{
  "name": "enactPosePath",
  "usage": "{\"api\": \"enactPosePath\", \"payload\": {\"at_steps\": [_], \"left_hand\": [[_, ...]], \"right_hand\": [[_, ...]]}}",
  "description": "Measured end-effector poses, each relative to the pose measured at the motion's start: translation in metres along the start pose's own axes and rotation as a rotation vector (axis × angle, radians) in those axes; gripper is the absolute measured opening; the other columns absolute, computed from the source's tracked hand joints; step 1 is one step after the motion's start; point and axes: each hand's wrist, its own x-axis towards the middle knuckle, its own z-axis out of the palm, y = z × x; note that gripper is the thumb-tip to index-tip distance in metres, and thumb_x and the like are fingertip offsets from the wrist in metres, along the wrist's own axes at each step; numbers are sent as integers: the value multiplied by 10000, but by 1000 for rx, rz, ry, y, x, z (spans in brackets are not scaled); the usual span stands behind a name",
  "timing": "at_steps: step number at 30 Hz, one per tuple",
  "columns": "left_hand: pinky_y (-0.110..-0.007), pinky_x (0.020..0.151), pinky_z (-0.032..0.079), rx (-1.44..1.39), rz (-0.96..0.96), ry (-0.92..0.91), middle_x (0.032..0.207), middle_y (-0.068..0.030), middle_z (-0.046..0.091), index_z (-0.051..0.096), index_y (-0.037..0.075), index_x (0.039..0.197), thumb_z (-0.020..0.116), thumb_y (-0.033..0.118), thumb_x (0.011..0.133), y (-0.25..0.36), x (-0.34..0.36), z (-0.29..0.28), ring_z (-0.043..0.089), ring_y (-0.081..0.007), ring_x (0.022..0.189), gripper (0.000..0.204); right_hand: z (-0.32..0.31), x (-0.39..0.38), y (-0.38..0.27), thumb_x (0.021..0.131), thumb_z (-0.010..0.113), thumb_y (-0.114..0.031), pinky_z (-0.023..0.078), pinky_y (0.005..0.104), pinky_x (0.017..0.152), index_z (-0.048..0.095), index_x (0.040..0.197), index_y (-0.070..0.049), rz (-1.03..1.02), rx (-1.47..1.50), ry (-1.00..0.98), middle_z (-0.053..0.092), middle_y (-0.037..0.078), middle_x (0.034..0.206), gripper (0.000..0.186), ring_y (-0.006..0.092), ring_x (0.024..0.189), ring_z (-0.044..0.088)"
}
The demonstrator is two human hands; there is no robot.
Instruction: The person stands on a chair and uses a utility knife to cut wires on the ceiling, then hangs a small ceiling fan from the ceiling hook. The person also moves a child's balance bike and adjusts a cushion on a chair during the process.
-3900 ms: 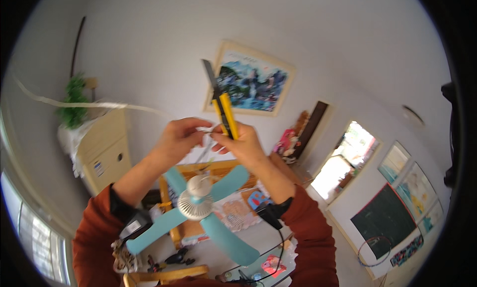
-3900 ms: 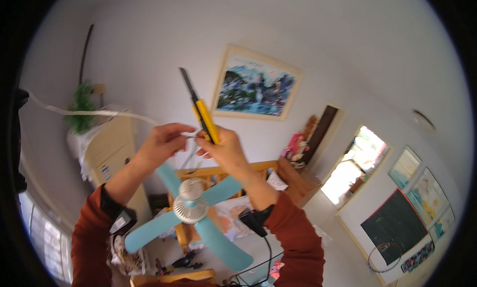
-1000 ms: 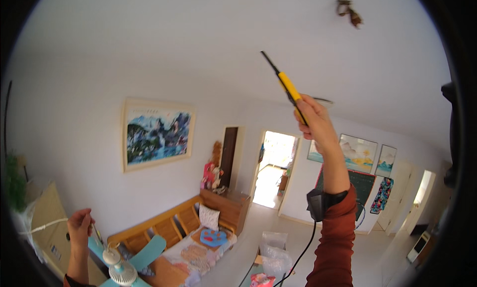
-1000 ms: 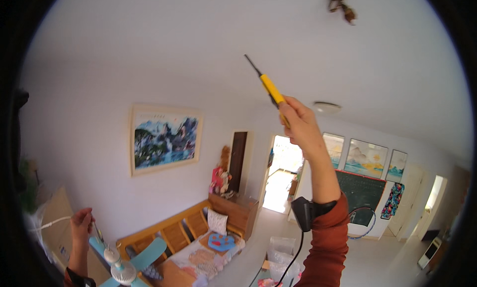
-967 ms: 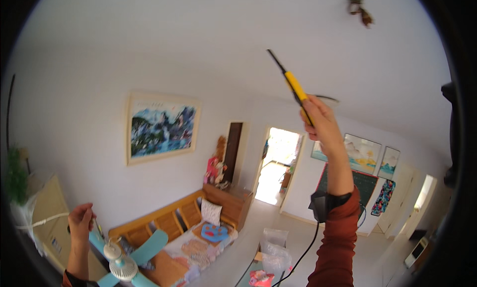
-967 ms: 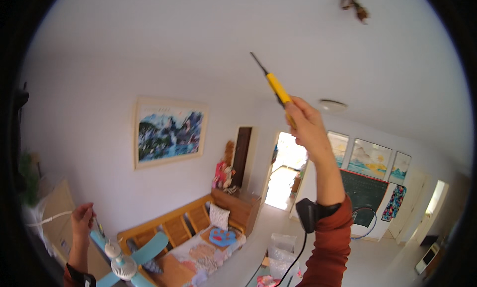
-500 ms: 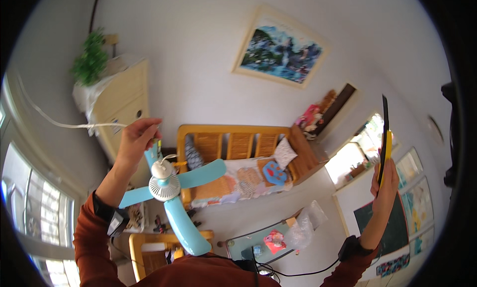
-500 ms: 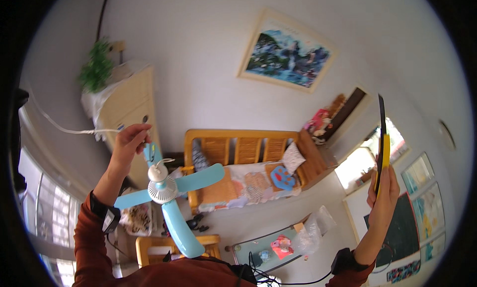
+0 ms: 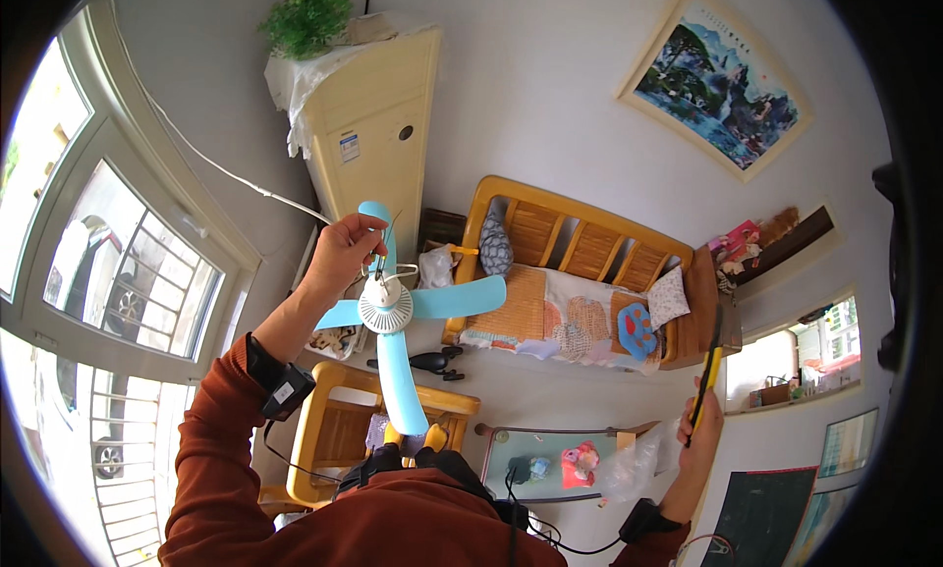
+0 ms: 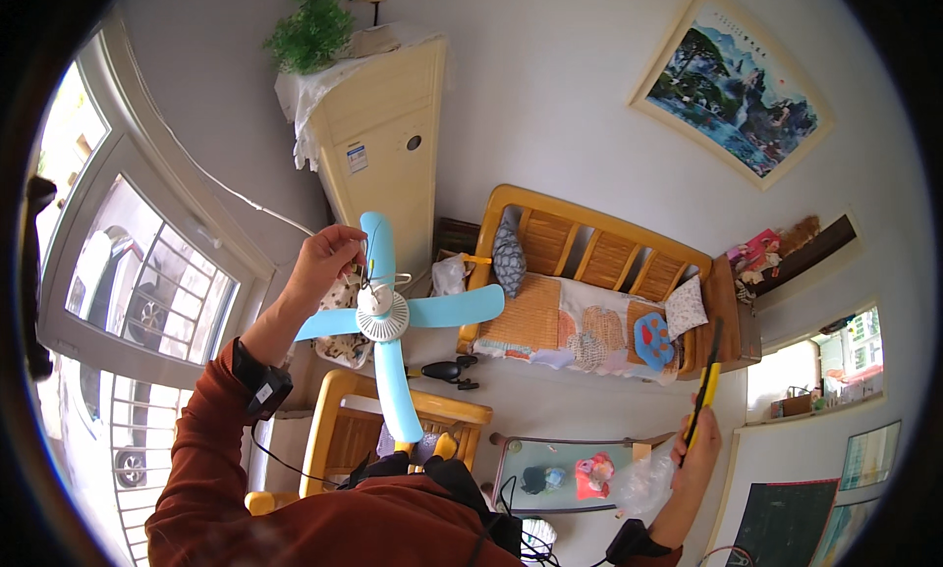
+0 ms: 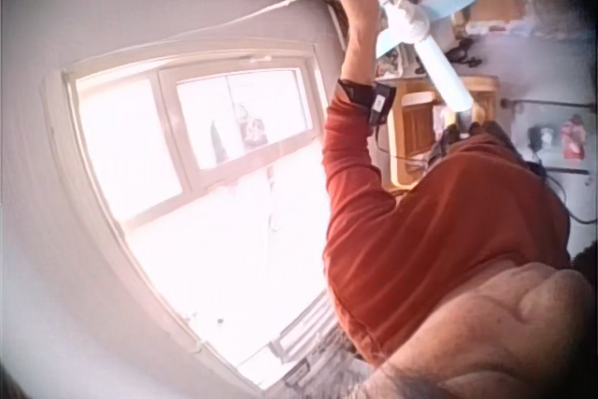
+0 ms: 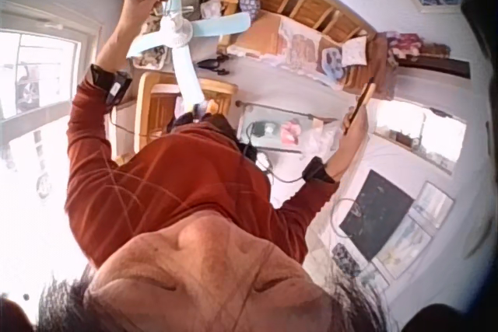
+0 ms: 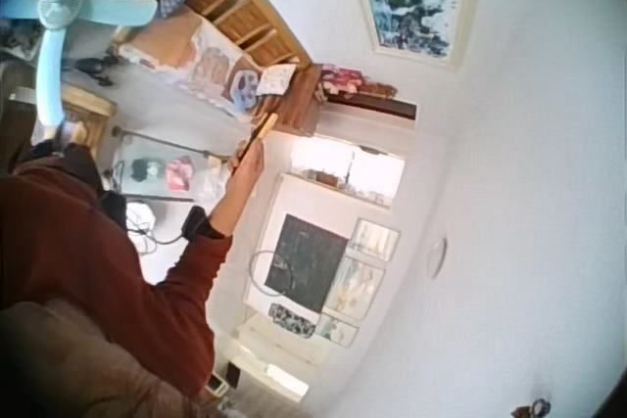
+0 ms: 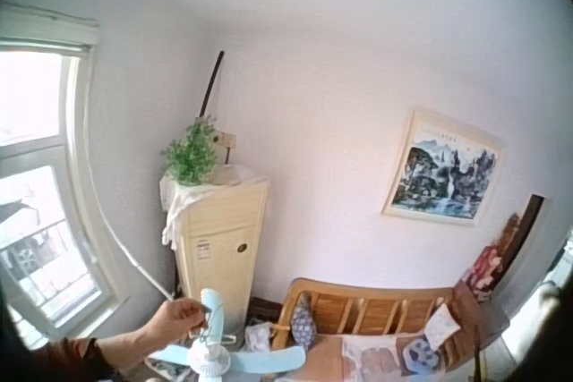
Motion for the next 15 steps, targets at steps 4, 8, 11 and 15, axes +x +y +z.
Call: {"api": "enactPosePath", "payload": {"at_steps": [4, 8, 11, 15], "left_hand": [[-200, 602, 422, 64, -41, 53, 752, -37, 614, 570, -17, 1025, 509, 28, 878, -20, -5, -9, 554, -66, 686, 166], [-190, 572, 402, 136, -2, 78, 733, -4, 602, 574, 13, 1048, 520, 69, 889, -35, -4, -18, 515, -47, 644, 177], [-198, 593, 420, 161, 9, 97, 727, -7, 596, 570, 2, 1055, 514, 48, 884, -46, -4, -28, 535, -59, 666, 186], [-224, 615, 460, 286, 22, 154, 714, -35, 616, 587, -13, 1044, 538, 57, 860, -67, -5, -43, 593, -87, 677, 203]], "right_hand": [[11, 4, 32, 954, 458, -347, 239, 169, 330, 537, 1197, -62, 72, 25, -111, 460, -25, 663, 383, 16, 406, 335], [7, 2, 41, 951, 473, -342, 240, 168, 332, 537, 1191, -62, 72, 48, -118, 463, -21, 668, 374, 19, 407, 336], [-1, 0, 44, 943, 496, -333, 240, 169, 334, 542, 1183, -64, 81, 89, -69, 469, -16, 683, 363, 22, 410, 339], [-10, -5, 55, 943, 496, -336, 242, 176, 335, 544, 1171, -71, 131, 127, -32, 466, -22, 674, 353, 29, 415, 349]]}}
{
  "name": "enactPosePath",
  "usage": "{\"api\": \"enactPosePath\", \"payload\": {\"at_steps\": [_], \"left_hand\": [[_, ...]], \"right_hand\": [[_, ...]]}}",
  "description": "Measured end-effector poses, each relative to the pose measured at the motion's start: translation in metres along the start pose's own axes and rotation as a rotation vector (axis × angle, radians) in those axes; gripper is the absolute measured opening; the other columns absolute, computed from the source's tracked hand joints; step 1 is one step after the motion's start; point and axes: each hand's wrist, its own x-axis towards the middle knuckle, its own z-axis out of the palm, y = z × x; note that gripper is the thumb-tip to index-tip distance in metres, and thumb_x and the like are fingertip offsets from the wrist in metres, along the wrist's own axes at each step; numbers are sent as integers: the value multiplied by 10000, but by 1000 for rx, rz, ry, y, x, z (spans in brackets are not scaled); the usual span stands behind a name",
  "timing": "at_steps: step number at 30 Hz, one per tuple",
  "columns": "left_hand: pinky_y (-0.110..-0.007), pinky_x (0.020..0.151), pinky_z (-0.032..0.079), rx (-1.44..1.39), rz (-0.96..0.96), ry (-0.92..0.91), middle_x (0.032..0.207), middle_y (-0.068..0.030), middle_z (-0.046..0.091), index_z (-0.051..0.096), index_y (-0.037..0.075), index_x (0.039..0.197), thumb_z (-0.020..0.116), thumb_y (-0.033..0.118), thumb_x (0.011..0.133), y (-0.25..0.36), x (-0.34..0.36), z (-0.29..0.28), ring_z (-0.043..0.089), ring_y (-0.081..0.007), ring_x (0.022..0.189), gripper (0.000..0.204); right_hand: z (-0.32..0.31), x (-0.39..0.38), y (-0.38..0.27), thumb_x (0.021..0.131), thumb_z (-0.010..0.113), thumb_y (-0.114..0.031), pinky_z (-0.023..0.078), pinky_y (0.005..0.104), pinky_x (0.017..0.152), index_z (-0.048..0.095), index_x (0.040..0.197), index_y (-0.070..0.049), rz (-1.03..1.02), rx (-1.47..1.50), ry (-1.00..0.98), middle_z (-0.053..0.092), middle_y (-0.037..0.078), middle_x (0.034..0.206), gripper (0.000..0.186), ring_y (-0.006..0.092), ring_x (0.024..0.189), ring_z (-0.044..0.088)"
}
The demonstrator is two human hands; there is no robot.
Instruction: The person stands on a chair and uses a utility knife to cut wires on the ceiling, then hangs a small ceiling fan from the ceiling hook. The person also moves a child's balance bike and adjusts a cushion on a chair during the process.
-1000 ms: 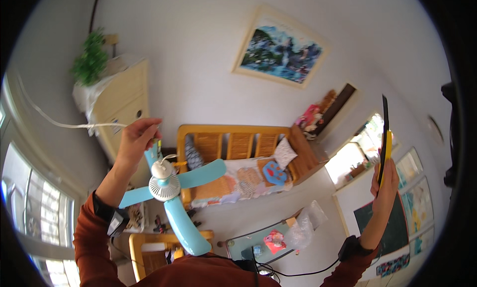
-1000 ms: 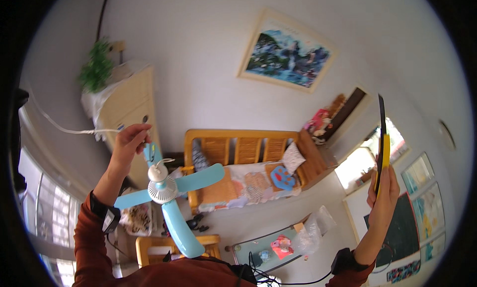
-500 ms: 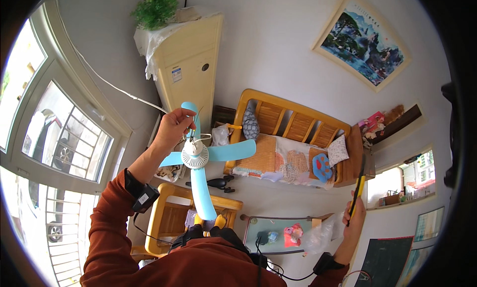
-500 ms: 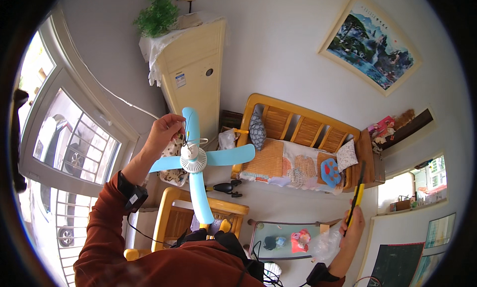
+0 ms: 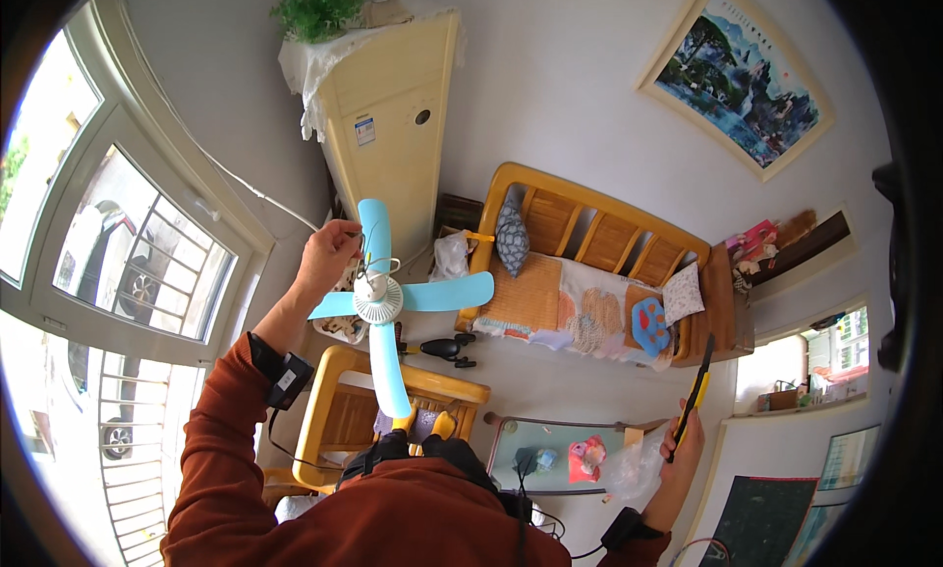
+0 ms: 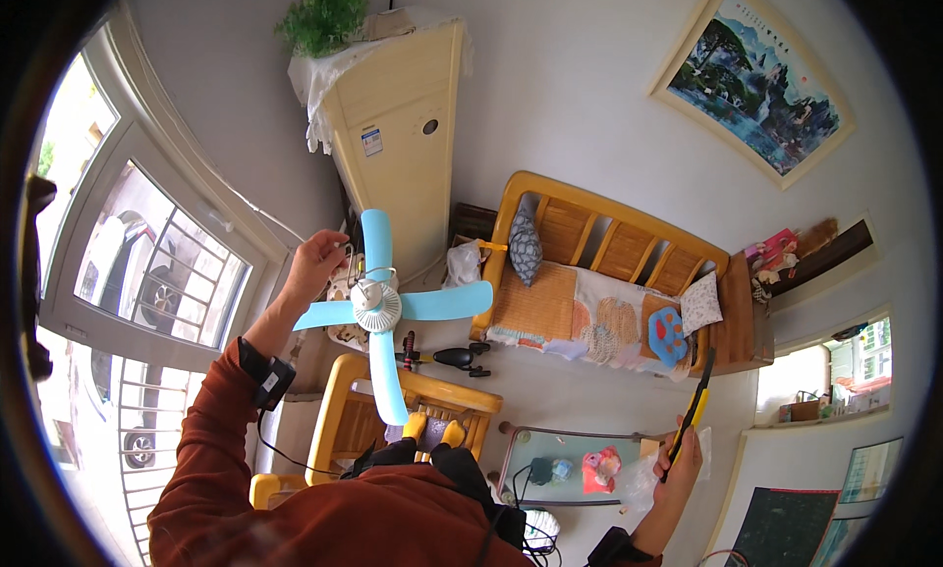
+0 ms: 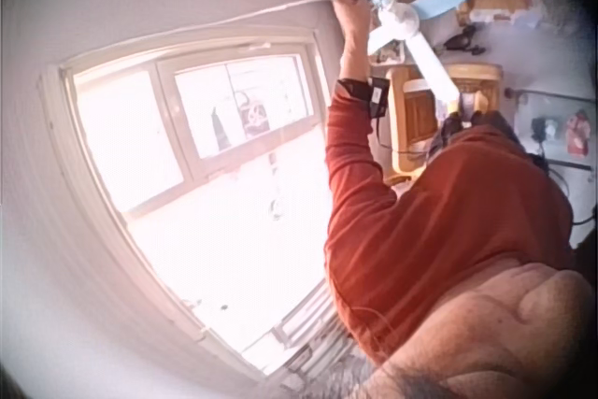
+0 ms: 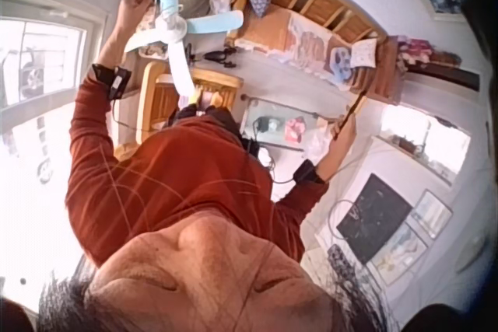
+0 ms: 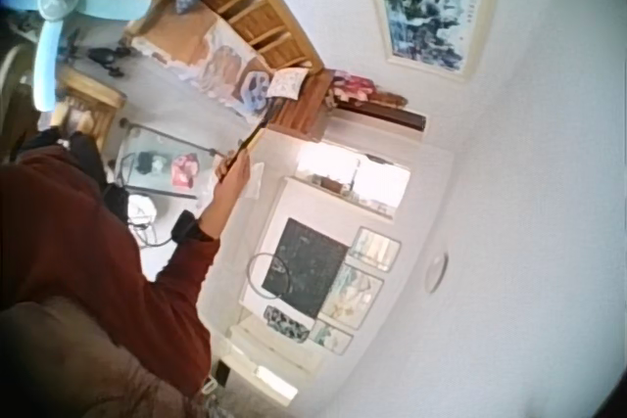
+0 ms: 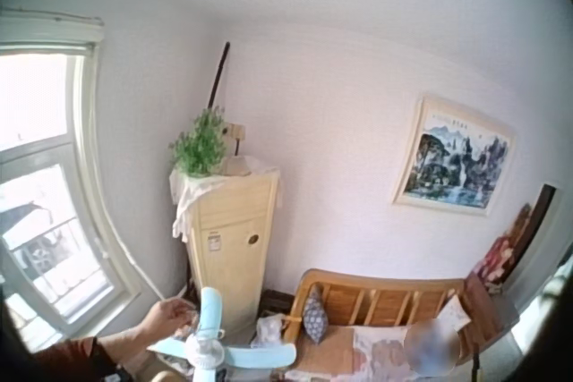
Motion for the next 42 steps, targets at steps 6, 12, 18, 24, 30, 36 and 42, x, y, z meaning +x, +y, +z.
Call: {"api": "enactPosePath", "payload": {"at_steps": [6, 12, 18, 24, 30, 36, 42], "left_hand": [[-242, 609, 468, 184, -78, 20, 716, -54, 651, 604, -2, 1057, 546, 92, 832, -57, -7, -14, 598, -95, 639, 251], [-250, 588, 474, 257, -168, 19, 722, -66, 661, 617, 10, 1046, 544, 92, 827, -113, -22, -28, 597, -95, 614, 245], [-240, 537, 464, 220, -220, 61, 694, -44, 648, 621, 23, 1046, 554, 71, 845, -154, -41, -50, 598, -91, 604, 217], [-239, 544, 468, 309, -318, 149, 690, -64, 664, 643, 31, 1031, 565, 96, 836, -179, -61, -74, 612, -98, 600, 220], [-236, 568, 470, 342, -382, 225, 706, -63, 662, 653, 28, 1017, 555, 86, 840, -190, -80, -91, 612, -104, 622, 210], [-229, 619, 478, 320, -407, 322, 732, -51, 639, 654, 15, 1025, 537, 30, 839, -199, -95, -113, 603, -91, 678, 220], [-249, 649, 476, 502, -327, 290, 800, -66, 656, 676, 17, 989, 589, 22, 809, -188, -98, -110, 602, -116, 691, 200]], "right_hand": [[-5, 1, 33, 931, 517, -350, 244, 186, 338, 553, 1123, -85, 153, 22, 45, 460, -26, 665, 330, 38, 413, 352], [19, 10, 63, 919, 523, -351, 252, 177, 338, 556, 1091, -110, 291, -46, -14, 463, -30, 660, 298, 34, 415, 359], [59, 14, 80, 920, 540, -325, 244, 186, 366, 553, 1048, -66, 349, -109, -70, 464, -19, 665, 289, 36, 432, 350], [90, 25, 95, 922, 537, -308, 242, 182, 368, 566, 1049, -64, 421, -157, -131, 473, -17, 670, 277, 32, 436, 349], [114, 44, 117, 928, 534, -287, 244, 189, 367, 544, 1125, -42, 474, -167, -241, 469, -7, 668, 314, 37, 431, 346], [130, 56, 134, 922, 537, -322, 256, 199, 377, 545, 1121, -64, 520, -241, -311, 465, -11, 676, 326, 42, 435, 348], [139, 55, 158, 873, 613, -281, 265, 201, 383, 541, 989, -105, 587, -252, -343, 446, -27, 682, 223, 43, 448, 350]]}}
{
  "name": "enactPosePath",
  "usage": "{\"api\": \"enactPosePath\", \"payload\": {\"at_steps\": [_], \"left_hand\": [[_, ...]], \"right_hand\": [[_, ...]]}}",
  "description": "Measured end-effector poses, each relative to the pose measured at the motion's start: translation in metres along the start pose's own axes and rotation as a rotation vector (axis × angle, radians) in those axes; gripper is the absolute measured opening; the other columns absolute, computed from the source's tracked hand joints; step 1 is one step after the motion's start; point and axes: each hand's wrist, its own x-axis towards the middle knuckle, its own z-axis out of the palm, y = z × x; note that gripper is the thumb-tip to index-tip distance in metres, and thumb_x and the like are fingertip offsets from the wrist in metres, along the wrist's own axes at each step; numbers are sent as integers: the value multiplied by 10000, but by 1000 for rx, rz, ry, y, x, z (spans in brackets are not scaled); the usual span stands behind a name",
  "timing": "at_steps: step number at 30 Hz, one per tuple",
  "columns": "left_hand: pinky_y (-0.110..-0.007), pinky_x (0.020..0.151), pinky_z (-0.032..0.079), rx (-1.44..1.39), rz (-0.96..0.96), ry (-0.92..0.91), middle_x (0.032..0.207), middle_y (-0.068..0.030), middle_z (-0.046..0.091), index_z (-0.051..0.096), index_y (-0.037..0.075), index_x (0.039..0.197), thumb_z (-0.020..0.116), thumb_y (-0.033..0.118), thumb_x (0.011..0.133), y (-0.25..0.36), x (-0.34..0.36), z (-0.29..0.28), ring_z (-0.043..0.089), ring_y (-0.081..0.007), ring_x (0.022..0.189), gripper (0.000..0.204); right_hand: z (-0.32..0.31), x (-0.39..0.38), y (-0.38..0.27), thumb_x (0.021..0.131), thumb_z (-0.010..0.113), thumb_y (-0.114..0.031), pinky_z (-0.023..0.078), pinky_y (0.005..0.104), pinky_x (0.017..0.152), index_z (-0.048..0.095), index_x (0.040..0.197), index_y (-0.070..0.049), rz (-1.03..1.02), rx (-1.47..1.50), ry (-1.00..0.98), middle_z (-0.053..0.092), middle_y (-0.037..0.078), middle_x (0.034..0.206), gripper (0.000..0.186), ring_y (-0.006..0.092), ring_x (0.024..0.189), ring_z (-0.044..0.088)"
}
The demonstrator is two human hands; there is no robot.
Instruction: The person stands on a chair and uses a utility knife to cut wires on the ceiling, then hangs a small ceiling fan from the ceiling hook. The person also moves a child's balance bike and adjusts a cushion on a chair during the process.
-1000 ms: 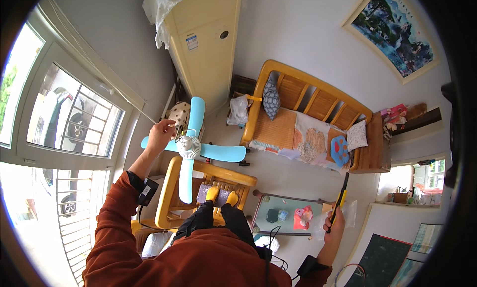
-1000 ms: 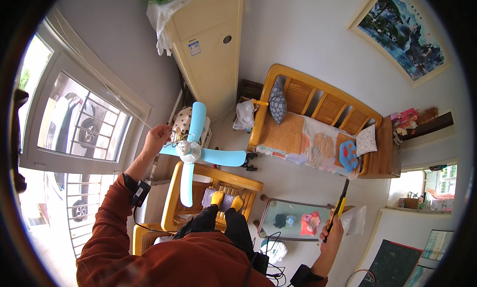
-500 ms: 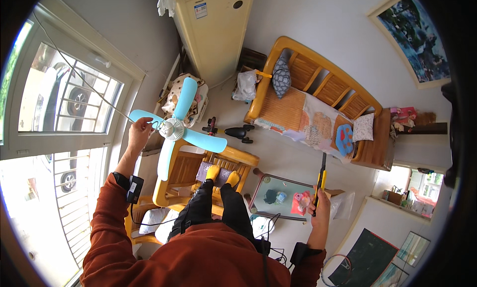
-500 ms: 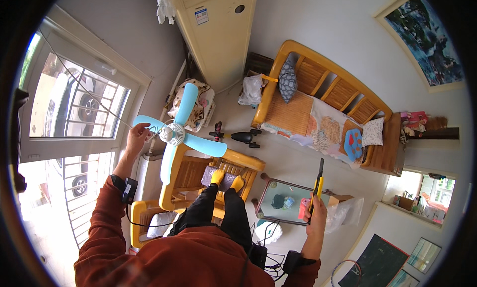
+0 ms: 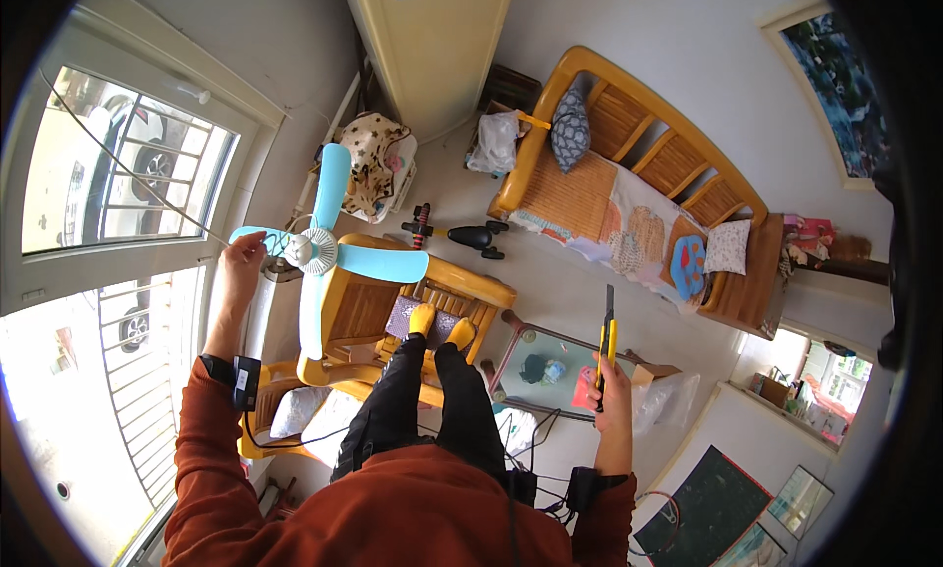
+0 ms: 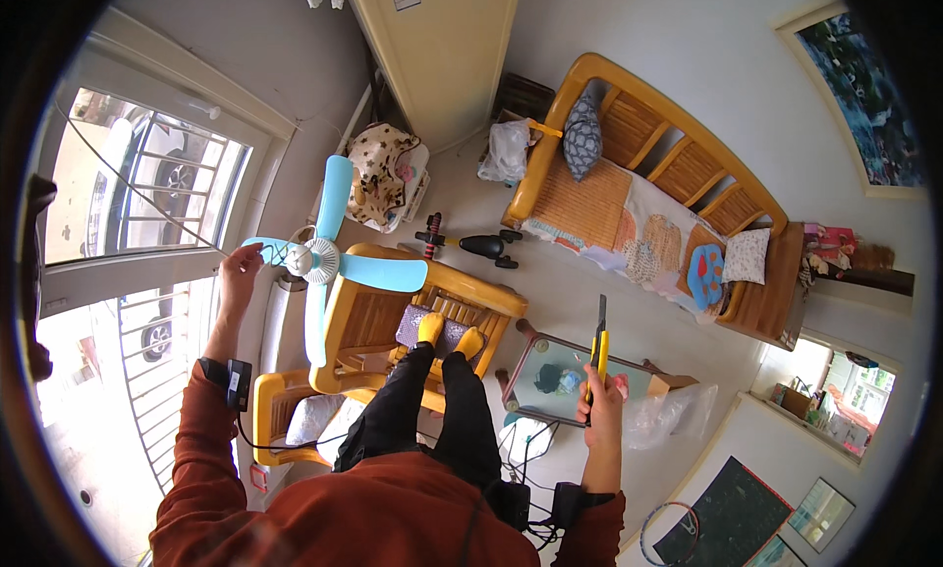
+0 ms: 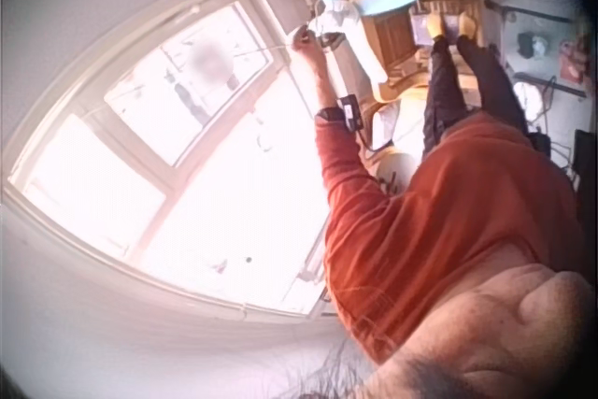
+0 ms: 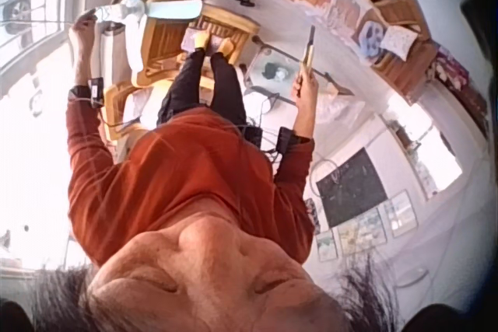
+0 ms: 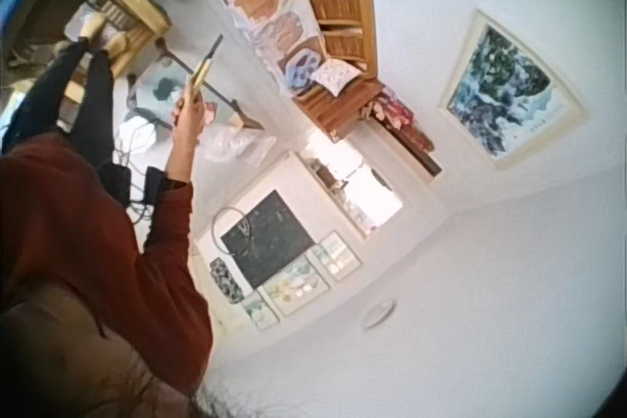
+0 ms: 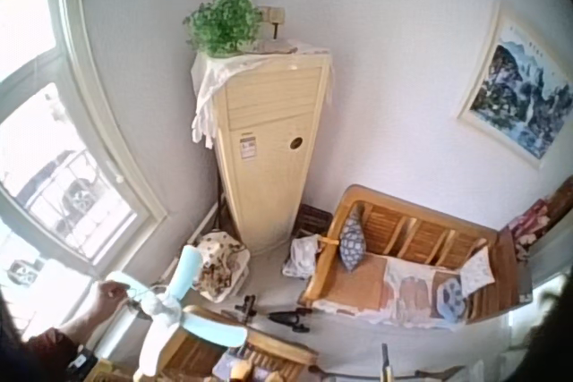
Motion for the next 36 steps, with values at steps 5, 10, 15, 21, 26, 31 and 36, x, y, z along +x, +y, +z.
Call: {"api": "enactPosePath", "payload": {"at_steps": [5, 10, 15, 21, 26, 31, 36], "left_hand": [[-303, 623, 480, 214, 207, 45, 782, -77, 617, 665, 38, 870, 624, 24, 763, 22, -12, 7, 599, -206, 688, 115], [-347, 653, 472, 299, 406, 121, 789, -53, 591, 618, 67, 792, 626, 24, 751, 48, -26, 2, 576, -259, 766, 61], [-347, 658, 471, 273, 513, 121, 785, -55, 599, 622, 56, 788, 643, 6, 732, 79, -37, -4, 577, -249, 746, 78], [-336, 636, 465, 181, 628, 99, 775, -10, 602, 636, 95, 780, 677, 52, 710, 116, -44, 8, 565, -205, 723, 92], [-311, 632, 438, 115, 669, 9, 748, 21, 578, 707, 183, 919, 662, 70, 695, 133, -49, 20, 538, -181, 704, 255], [-307, 638, 429, 61, 702, -8, 789, 24, 618, 682, 140, 846, 665, 93, 676, 138, -51, 26, 549, -182, 709, 177], [-324, 734, 494, -195, 532, -9, 1010, -74, 606, 681, 96, 958, 644, -21, 740, 121, -54, 25, 589, -211, 821, 250]], "right_hand": [[54, 16, 14, 850, 642, -164, 281, 199, 406, 487, 900, -103, 3, -71, -100, 413, -45, 665, 174, 34, 470, 347], [155, 38, 2, 885, 584, -100, 328, 182, 431, 477, 910, -61, -186, -224, -501, 498, 6, 726, 117, 43, 505, 409], [263, 26, -18, 889, 576, -96, 423, 176, 503, 480, 976, -55, -448, -373, -800, 590, 27, 847, 136, 47, 599, 515], [324, 0, -19, 862, 625, -85, 477, 181, 565, 484, 1012, -49, -569, -398, -868, 594, 10, 911, 209, 53, 699, 572], [325, -1, -17, 863, 620, -46, 491, 193, 575, 488, 985, -28, -669, -417, -799, 578, 12, 811, 180, 64, 685, 589], [315, 1, -16, 870, 597, -14, 466, 199, 573, 483, 958, -37, -536, -334, -868, 548, 3, 776, 145, 59, 640, 549], [301, 3, -12, 859, 615, -37, 483, 194, 586, 481, 927, -39, -560, -328, -820, 548, 2, 780, 150, 58, 635, 556]]}}
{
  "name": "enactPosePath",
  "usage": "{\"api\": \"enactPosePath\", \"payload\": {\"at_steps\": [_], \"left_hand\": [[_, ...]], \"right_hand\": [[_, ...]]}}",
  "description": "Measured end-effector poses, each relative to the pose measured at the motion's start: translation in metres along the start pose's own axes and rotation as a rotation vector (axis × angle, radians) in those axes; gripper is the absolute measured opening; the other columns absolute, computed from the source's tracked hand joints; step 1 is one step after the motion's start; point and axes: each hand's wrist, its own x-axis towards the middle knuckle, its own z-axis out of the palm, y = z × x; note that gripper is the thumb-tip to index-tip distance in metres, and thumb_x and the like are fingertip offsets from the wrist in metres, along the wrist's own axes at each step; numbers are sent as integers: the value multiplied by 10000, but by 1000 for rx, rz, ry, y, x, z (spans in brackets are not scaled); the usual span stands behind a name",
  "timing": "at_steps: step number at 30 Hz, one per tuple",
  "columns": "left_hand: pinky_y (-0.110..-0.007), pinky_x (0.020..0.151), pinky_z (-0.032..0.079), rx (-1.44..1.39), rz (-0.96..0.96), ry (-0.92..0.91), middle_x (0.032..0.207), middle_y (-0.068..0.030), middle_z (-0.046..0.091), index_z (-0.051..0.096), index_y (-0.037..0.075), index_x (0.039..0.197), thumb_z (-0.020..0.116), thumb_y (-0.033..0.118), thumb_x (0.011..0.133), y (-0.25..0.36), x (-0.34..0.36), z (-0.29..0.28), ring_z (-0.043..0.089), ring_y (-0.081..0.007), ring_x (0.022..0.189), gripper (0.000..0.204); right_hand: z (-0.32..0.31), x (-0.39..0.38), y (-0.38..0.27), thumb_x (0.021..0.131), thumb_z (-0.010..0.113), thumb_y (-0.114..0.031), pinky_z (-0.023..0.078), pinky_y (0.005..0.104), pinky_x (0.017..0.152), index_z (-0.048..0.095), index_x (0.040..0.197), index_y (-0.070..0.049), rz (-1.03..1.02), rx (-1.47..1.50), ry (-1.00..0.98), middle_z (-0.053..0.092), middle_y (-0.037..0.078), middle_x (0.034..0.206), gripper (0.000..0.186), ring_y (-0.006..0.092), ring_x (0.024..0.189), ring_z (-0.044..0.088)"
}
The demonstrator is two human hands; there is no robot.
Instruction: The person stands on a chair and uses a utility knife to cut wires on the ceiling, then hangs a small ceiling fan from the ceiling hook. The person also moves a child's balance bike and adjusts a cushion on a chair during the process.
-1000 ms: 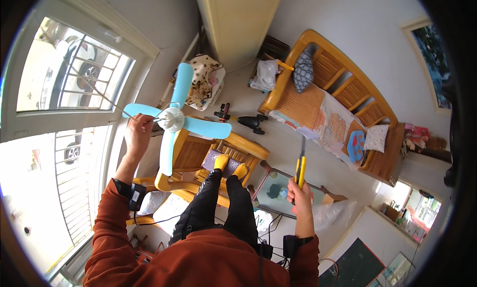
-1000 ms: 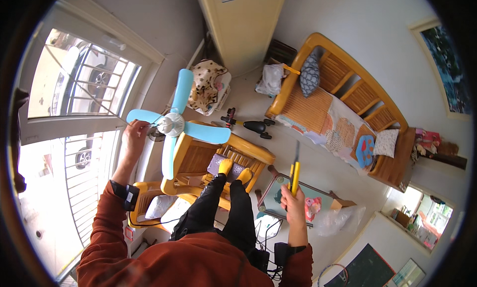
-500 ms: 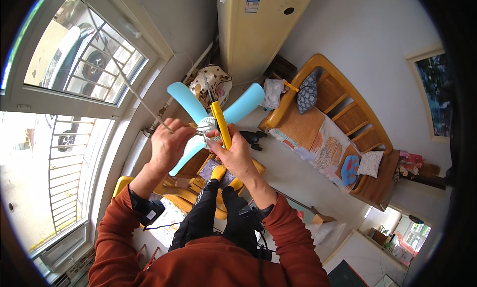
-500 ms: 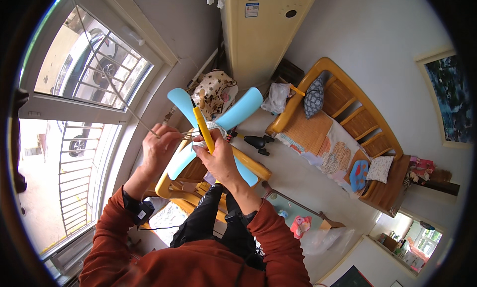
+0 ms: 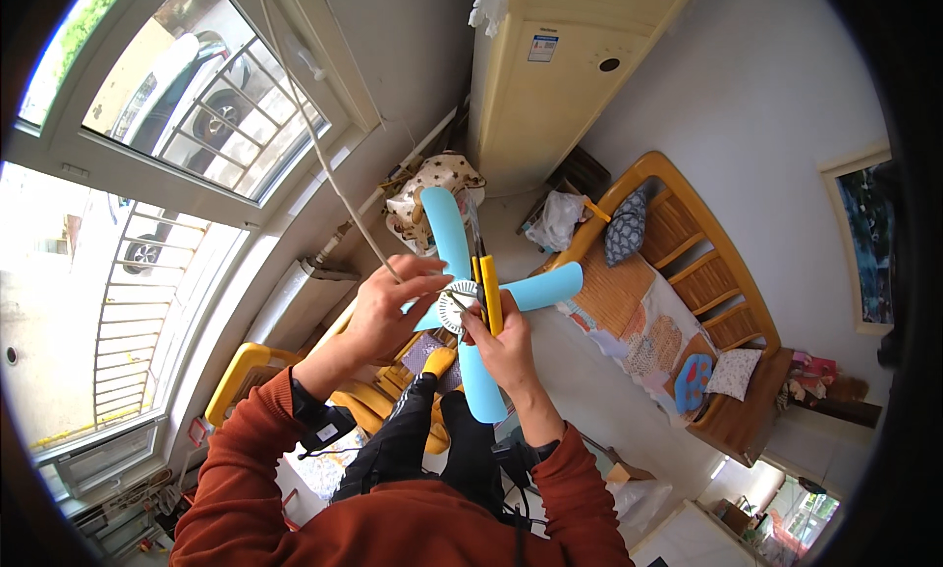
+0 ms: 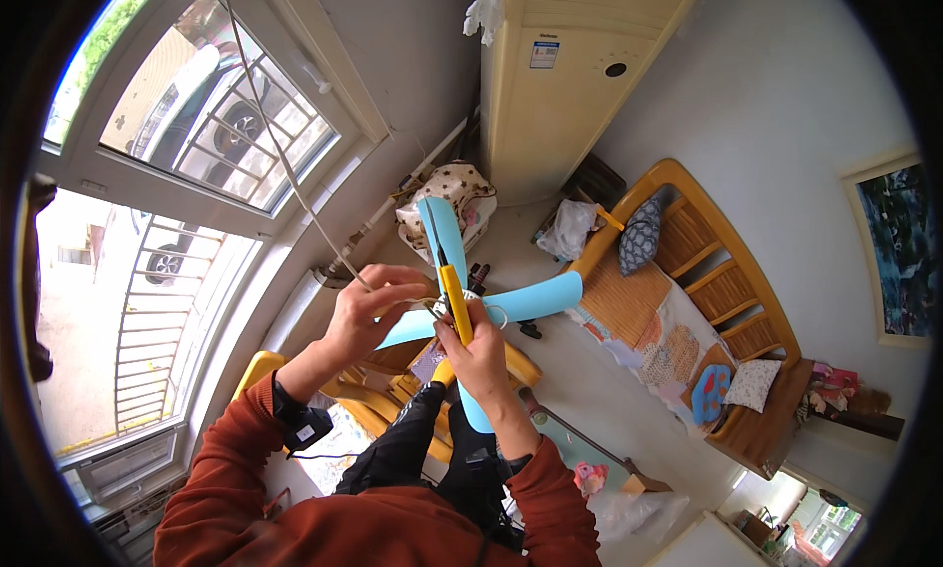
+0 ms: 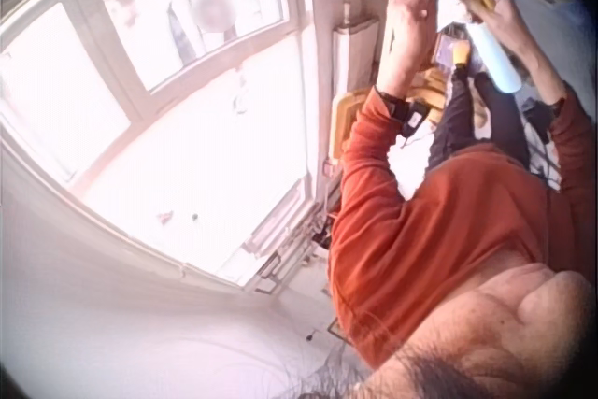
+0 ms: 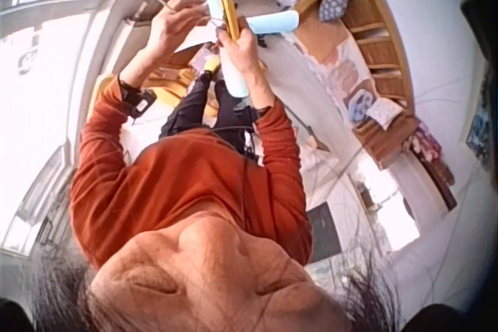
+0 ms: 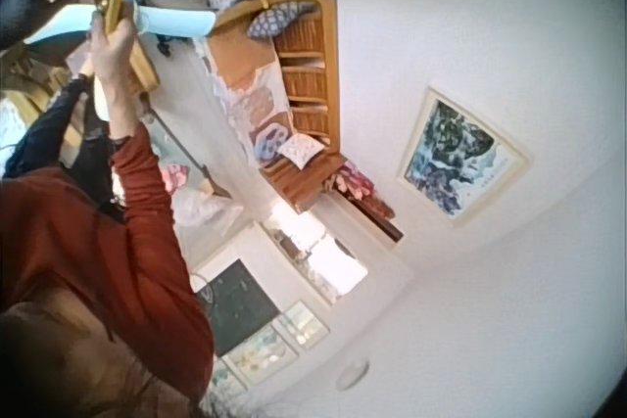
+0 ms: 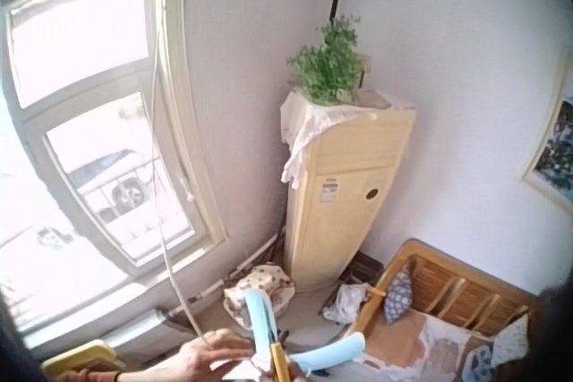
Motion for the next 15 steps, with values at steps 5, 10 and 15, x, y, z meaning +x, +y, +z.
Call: {"api": "enactPosePath", "payload": {"at_steps": [5, 10, 15], "left_hand": [[-356, 975, 408, -134, -346, 202, 1328, -132, 406, 661, 93, 1076, 530, -104, 753, -30, -34, -15, 439, -265, 1217, 401], [-259, 883, 429, -672, -687, 64, 1108, -45, 576, 610, 11, 1100, 495, 39, 910, -19, -71, 20, 546, -111, 999, 224], [-255, 856, 443, -1078, -717, -16, 964, -22, 611, 588, -5, 1102, 515, 201, 951, 1, -61, 55, 554, -95, 911, 266]], "right_hand": [[-9, -12, 8, 857, 613, -36, 498, 205, 599, 481, 913, -33, 26, -10, -7, 552, 11, 770, 144, 64, 643, 576], [-3, -17, 21, 867, 610, -56, 513, 212, 618, 492, 922, -31, 19, -24, -28, 559, 9, 790, 132, 70, 660, 589], [7, -13, 30, 876, 603, -100, 507, 280, 605, 536, 955, -3, -46, -173, 35, 632, 102, 741, 142, 173, 672, 642]]}}
